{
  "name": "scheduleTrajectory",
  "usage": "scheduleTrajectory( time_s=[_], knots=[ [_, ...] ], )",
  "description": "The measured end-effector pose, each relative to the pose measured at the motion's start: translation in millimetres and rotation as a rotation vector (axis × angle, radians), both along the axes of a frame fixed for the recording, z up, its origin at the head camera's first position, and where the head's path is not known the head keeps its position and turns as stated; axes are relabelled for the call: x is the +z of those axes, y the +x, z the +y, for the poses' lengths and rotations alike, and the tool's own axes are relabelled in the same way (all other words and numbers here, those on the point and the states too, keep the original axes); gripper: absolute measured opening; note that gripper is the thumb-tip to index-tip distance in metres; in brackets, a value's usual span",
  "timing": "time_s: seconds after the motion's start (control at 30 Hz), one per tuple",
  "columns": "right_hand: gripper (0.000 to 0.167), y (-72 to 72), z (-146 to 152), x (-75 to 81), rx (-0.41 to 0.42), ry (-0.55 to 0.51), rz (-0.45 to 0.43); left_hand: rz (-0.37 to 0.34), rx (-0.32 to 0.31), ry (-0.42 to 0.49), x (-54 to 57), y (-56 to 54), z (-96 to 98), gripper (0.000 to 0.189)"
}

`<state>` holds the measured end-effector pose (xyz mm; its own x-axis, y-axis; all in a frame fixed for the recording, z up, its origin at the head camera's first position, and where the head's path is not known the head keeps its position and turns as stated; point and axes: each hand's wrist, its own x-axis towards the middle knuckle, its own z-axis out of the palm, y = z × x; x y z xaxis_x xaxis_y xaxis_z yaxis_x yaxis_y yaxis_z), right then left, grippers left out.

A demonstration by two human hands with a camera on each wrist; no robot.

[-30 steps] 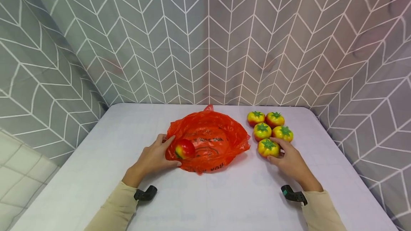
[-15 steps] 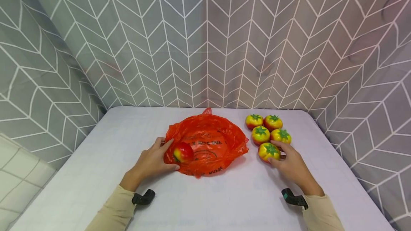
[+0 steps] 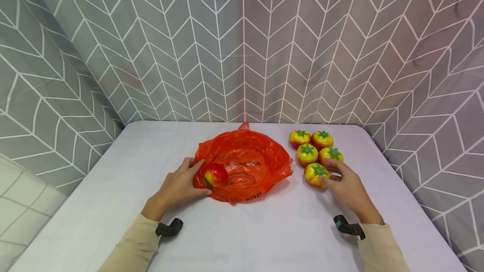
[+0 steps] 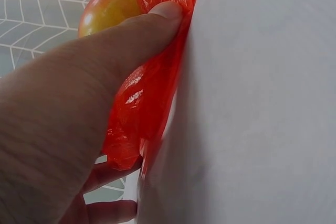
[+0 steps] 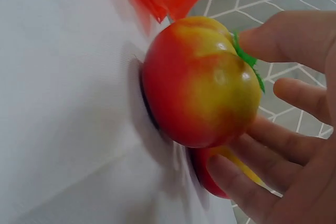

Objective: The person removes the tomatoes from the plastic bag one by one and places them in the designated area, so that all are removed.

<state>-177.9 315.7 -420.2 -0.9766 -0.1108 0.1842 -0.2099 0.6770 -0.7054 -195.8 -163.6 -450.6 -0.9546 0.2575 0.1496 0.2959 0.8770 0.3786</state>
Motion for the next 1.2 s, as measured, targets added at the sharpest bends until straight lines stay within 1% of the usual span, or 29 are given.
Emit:
scheduleTrajectory(
  time_s=[0.07, 0.2, 0.37, 0.5, 0.6, 0.7, 0.9, 1.07, 1.2],
  knots=[
    [0.060, 0.3, 2.7, -0.5, -0.019, -0.020, 0.019, -0.005, -0.004, -0.004, -0.3, -1.2, 0.1, 0.100],
    [0.059, 0.4, 6.6, -0.3, -0.054, -0.018, 0.028, -0.010, 0.001, -0.001, 0.6, -1.7, 1.0, 0.101],
    [0.057, -5.2, 7.2, 4.4, -0.042, -0.003, 0.039, -0.009, 0.024, 0.008, -0.5, 0.0, 1.8, 0.100],
    [0.053, -5.7, 4.7, 7.0, -0.060, 0.005, 0.057, -0.022, 0.013, -0.019, -2.5, 0.3, 2.8, 0.100],
    [0.050, -8.7, 0.4, 9.5, -0.074, 0.015, 0.063, -0.011, 0.001, -0.022, -1.8, -0.3, 2.9, 0.099],
    [0.049, -15.3, -5.9, 14.6, -0.074, 0.026, 0.063, 0.005, 0.008, -0.019, 0.2, -1.1, 2.0, 0.099],
    [0.047, -23.8, -13.9, 24.1, -0.088, 0.025, 0.052, -0.014, 0.007, -0.025, 3.2, -3.3, 0.8, 0.100],
    [0.045, -28.0, -22.9, 29.9, -0.072, -0.002, 0.052, -0.006, -0.001, -0.022, 4.5, -3.3, 0.6, 0.100],
    [0.046, -32.0, -33.6, 34.3, -0.059, -0.011, 0.054, -0.007, -0.002, -0.021, 2.1, -3.1, 1.1, 0.099]
  ],
)
